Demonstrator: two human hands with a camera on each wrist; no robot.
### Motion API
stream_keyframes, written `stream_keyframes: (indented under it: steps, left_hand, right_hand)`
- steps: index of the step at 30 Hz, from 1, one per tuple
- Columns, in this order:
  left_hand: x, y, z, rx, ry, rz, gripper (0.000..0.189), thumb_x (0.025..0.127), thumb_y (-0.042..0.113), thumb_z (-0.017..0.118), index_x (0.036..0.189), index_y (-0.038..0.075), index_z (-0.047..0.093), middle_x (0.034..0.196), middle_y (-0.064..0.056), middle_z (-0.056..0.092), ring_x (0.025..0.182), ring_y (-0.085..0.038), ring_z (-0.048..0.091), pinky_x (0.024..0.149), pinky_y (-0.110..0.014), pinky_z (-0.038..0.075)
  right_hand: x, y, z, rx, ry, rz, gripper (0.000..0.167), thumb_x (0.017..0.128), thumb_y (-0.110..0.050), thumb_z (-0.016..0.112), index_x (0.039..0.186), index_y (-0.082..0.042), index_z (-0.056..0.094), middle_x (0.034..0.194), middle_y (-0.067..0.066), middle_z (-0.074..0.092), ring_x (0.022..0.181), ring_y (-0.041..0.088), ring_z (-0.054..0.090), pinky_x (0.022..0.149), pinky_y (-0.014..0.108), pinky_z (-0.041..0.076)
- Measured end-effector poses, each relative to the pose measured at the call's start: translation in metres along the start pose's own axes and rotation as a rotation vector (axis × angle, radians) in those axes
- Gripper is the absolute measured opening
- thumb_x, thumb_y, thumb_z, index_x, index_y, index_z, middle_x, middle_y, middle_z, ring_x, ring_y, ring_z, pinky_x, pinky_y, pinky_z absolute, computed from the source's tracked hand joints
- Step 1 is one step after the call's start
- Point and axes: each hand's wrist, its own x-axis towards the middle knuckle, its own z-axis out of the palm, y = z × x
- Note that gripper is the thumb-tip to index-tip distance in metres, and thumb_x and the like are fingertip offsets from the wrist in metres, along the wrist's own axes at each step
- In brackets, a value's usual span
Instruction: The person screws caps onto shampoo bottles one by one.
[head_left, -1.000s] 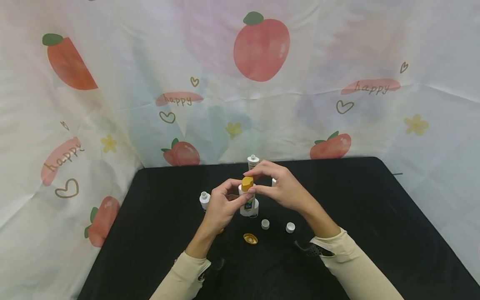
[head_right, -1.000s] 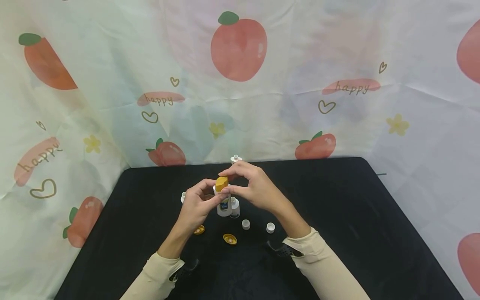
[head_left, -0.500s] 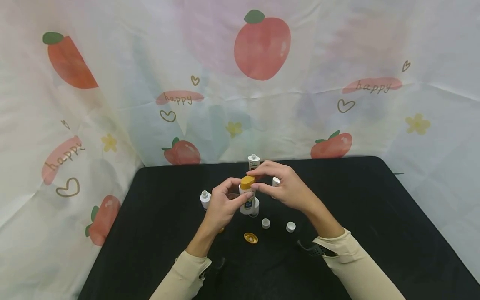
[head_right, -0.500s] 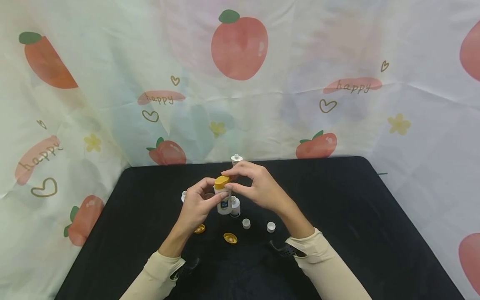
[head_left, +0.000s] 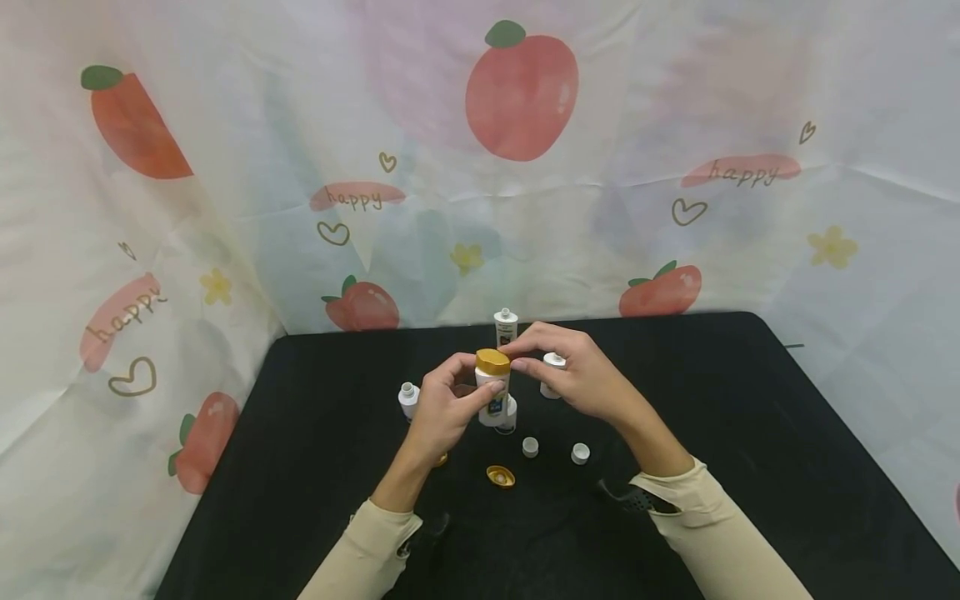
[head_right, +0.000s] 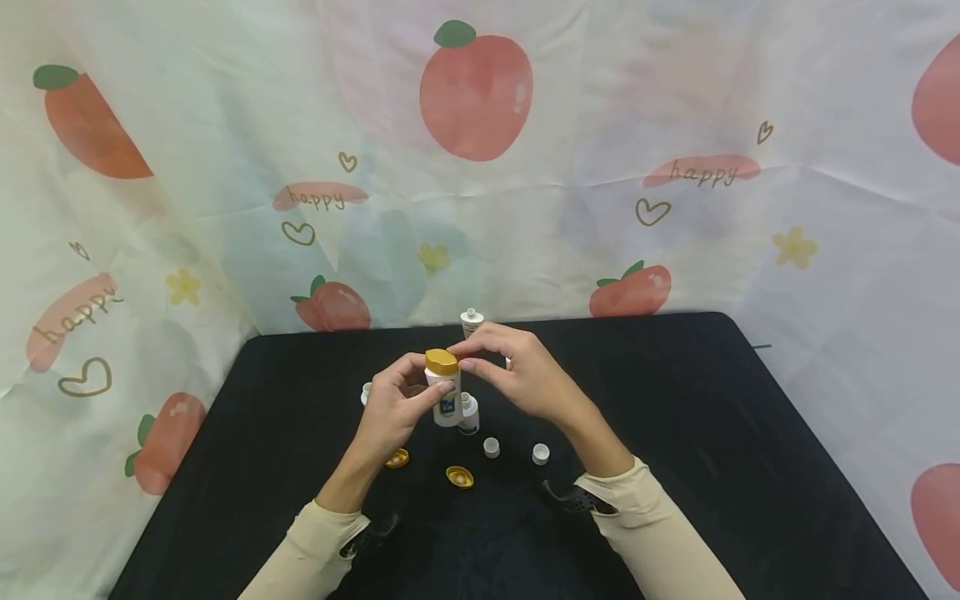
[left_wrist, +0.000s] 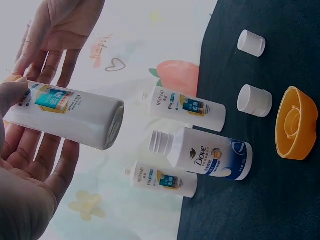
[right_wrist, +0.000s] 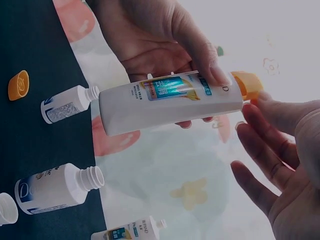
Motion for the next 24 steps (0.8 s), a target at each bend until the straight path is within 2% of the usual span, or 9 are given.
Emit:
stream_keyframes:
  steps: [5, 9, 13, 16, 19, 24]
  left_hand:
    - [0.001, 0.001, 0.001, 0.010, -0.004, 0.005, 0.028, 0.091, 0.012, 0.078, 0.116, 0.006, 0.067, 0.112, -0.009, 0.069, 0.103, -0.024, 0.069, 0.088, -0.035, 0.059]
    - [0.001, 0.001, 0.002, 0.005, -0.013, 0.006, 0.028, 0.091, 0.013, 0.078, 0.115, 0.006, 0.067, 0.111, -0.009, 0.070, 0.101, -0.023, 0.070, 0.086, -0.034, 0.060]
    - [0.001, 0.000, 0.002, 0.003, -0.014, 0.007, 0.028, 0.091, 0.013, 0.078, 0.115, 0.006, 0.067, 0.110, -0.010, 0.070, 0.100, -0.026, 0.070, 0.085, -0.034, 0.060]
    - [0.002, 0.000, 0.002, 0.003, -0.014, 0.011, 0.029, 0.091, 0.011, 0.078, 0.116, 0.005, 0.067, 0.109, -0.011, 0.070, 0.099, -0.027, 0.070, 0.085, -0.034, 0.060]
    - [0.001, 0.000, 0.002, -0.002, -0.021, 0.016, 0.029, 0.091, 0.011, 0.078, 0.117, 0.005, 0.067, 0.109, -0.011, 0.070, 0.098, -0.026, 0.069, 0.084, -0.035, 0.060]
    - [0.000, 0.000, 0.003, -0.014, -0.023, 0.027, 0.029, 0.091, 0.010, 0.077, 0.118, 0.007, 0.068, 0.110, -0.009, 0.071, 0.097, -0.022, 0.069, 0.084, -0.035, 0.059]
  right_hand:
    - [0.000, 0.001, -0.001, -0.004, 0.006, -0.004, 0.029, 0.091, -0.008, 0.075, 0.116, -0.021, 0.074, 0.108, -0.008, 0.068, 0.099, 0.010, 0.063, 0.087, 0.031, 0.053]
    - [0.002, -0.002, 0.001, -0.007, 0.025, -0.009, 0.030, 0.087, -0.001, 0.076, 0.113, -0.016, 0.073, 0.108, -0.002, 0.068, 0.099, 0.015, 0.064, 0.088, 0.034, 0.054]
    - [0.004, -0.014, 0.002, 0.014, 0.023, -0.001, 0.034, 0.086, 0.005, 0.076, 0.118, -0.005, 0.070, 0.112, 0.010, 0.068, 0.098, 0.024, 0.067, 0.087, 0.036, 0.056]
    - [0.005, -0.017, 0.003, 0.015, 0.005, -0.001, 0.038, 0.088, 0.002, 0.075, 0.125, -0.004, 0.067, 0.117, 0.009, 0.068, 0.098, 0.022, 0.068, 0.088, 0.036, 0.057]
    - [0.004, -0.007, 0.005, 0.018, -0.017, -0.010, 0.041, 0.091, -0.006, 0.075, 0.131, -0.010, 0.067, 0.124, 0.001, 0.068, 0.103, 0.014, 0.068, 0.090, 0.034, 0.057]
    - [0.005, 0.002, 0.008, 0.001, -0.037, -0.019, 0.040, 0.093, -0.012, 0.074, 0.132, -0.015, 0.067, 0.128, 0.001, 0.069, 0.110, 0.012, 0.066, 0.095, 0.035, 0.055]
